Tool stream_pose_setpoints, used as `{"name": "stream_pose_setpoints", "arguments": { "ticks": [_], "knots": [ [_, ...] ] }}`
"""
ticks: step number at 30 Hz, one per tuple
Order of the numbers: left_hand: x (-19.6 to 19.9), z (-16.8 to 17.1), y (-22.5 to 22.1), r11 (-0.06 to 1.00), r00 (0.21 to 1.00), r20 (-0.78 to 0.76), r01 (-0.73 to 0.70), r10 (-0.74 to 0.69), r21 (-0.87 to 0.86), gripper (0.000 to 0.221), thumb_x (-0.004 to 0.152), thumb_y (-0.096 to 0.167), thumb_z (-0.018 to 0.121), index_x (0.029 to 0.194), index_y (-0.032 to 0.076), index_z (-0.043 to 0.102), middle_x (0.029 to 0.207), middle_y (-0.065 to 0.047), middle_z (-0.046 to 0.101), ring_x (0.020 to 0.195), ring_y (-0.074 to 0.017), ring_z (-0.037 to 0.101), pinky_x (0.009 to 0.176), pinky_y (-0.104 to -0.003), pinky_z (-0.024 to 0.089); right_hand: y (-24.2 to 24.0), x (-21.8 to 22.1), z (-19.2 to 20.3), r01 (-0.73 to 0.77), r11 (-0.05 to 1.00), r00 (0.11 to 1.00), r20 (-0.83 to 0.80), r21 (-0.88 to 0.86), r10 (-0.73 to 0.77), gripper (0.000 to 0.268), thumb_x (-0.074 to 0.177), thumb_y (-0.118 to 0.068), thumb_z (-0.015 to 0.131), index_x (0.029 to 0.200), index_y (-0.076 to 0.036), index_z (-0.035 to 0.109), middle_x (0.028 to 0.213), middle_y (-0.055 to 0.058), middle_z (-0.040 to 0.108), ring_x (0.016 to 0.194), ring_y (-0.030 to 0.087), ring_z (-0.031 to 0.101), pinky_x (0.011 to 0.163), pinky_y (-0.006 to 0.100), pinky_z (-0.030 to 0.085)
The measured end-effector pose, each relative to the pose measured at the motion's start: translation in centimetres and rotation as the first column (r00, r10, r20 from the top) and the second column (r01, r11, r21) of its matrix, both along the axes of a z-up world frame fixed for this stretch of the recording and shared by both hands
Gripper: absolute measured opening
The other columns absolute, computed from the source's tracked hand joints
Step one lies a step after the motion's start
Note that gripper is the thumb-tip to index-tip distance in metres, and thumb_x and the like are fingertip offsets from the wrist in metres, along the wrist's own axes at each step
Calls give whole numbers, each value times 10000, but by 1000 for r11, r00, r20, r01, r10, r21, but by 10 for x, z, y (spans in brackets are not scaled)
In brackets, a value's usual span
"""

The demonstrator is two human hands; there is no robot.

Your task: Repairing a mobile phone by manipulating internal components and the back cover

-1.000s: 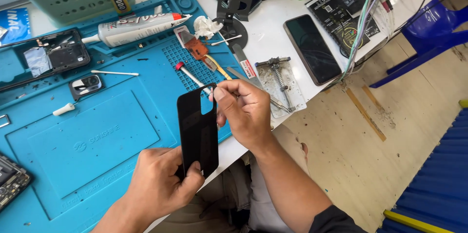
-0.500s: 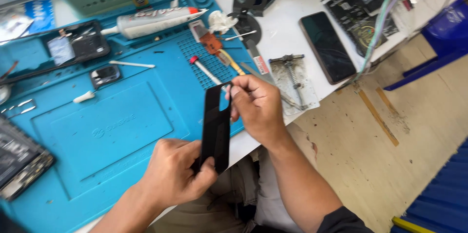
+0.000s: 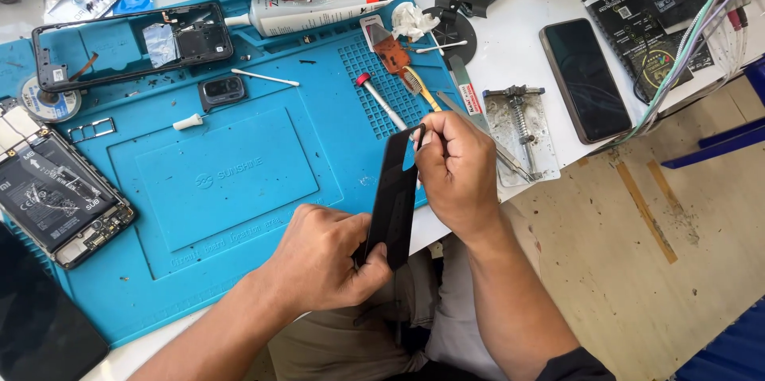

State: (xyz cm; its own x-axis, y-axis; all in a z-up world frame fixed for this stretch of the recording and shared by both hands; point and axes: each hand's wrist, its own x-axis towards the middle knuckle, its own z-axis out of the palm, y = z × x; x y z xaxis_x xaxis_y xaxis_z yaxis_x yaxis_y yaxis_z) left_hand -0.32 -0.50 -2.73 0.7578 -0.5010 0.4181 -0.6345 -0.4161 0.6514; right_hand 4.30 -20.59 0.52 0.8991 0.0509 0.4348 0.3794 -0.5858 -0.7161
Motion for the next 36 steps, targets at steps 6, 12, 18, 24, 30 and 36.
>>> {"name": "stream_pose_setpoints", "arguments": {
  "ticks": [6, 12, 18, 24, 30, 36],
  "knots": [
    [3, 6, 2, 997, 993, -115, -6, -2, -74, 334, 814, 183, 596, 608, 118, 340, 471, -9, 303, 400, -216, 208, 391, -381, 196, 0, -6, 9, -13, 978, 988, -148, 210, 44, 233, 1085, -219, 478, 1005, -53, 622, 587, 17, 587, 520, 95, 575, 549, 254, 486],
    [3, 6, 2, 997, 987, -156, -44, 33, -71, 345, 800, 186, 610, 609, 115, 331, 482, -15, 279, 433, -215, 188, 406, -384, 186, -5, -1, -1, -39, 856, 961, -215, 515, 173, 227, 1076, -233, 504, 1017, -30, 587, 641, 52, 540, 514, 124, 559, 476, 266, 532],
    [3, 5, 2, 997, 988, -144, -59, 51, -47, 342, 812, 199, 609, 617, 113, 342, 482, -25, 288, 428, -236, 199, 405, -397, 199, -7, 1, -3, -50, 813, 960, -197, 580, 199, 204, 1047, -193, 545, 1021, -2, 614, 822, 84, 591, 541, 166, 589, 494, 305, 566],
    [10, 12, 0, 975, 986, -165, -29, -8, -222, 347, 797, 149, 669, 549, 161, 426, 333, -61, 335, 242, -289, 392, 280, -301, 312, -8, 5, -10, -131, 831, 979, -62, 541, 195, 186, 1042, -88, 581, 973, 75, 641, 577, 148, 611, 551, 184, 670, 618, 311, 605],
    [10, 13, 1, 984, 995, -100, -16, -2, -180, 340, 785, 172, 672, 568, 148, 411, 358, -90, 325, 288, -354, 438, 293, -329, 330, -7, 1, -9, -94, 937, 993, -34, 337, 112, 159, 1021, -42, 573, 907, 40, 647, 541, 101, 600, 512, 145, 607, 565, 269, 536],
    [8, 10, 0, 987, 996, -89, 0, -15, -162, 325, 778, 178, 663, 568, 145, 418, 361, -77, 328, 283, -332, 434, 306, -311, 339, -8, 4, -5, -94, 977, 995, -5, 190, 97, 155, 981, -6, 576, 852, 31, 653, 505, 108, 546, 452, 160, 596, 491, 274, 510]
  ]
}}
